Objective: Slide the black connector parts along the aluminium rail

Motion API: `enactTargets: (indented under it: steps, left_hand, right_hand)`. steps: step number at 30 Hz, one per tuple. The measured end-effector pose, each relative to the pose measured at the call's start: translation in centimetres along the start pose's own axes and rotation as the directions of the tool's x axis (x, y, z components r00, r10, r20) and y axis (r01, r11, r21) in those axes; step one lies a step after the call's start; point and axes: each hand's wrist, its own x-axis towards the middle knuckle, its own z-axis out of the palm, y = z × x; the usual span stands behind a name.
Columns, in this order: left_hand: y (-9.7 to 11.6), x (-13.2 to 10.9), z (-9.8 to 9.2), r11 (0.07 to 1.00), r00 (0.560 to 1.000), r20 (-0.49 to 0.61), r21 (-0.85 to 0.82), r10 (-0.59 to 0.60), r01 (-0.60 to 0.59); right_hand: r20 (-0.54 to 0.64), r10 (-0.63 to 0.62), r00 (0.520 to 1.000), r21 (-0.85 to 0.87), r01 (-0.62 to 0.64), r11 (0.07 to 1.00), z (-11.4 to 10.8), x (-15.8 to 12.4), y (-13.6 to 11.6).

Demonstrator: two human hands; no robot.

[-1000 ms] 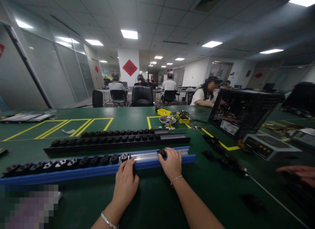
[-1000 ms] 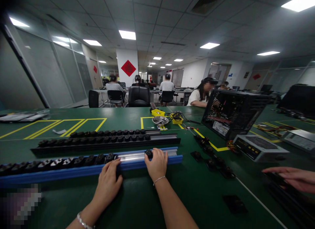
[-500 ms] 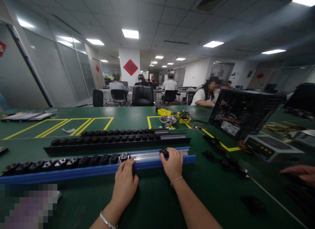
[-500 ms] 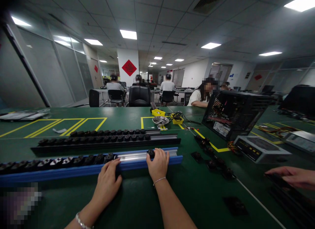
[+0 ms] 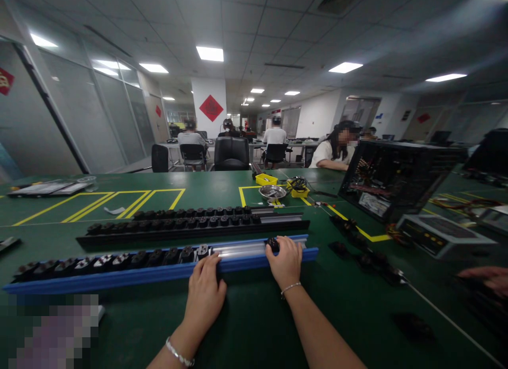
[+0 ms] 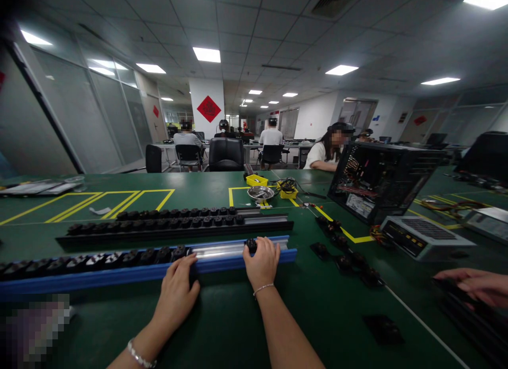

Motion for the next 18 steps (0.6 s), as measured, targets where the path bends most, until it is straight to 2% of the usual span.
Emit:
enactTargets:
  steps: [18]
  left_hand:
    - [-0.22,-0.02,0.11,0.999,0.999,-0.023,0.011,0.038,-0.038]
  right_hand:
    - [-0.066,0.001,0.998,-0.036,-0.003,0.999,0.05,0.19,0.77]
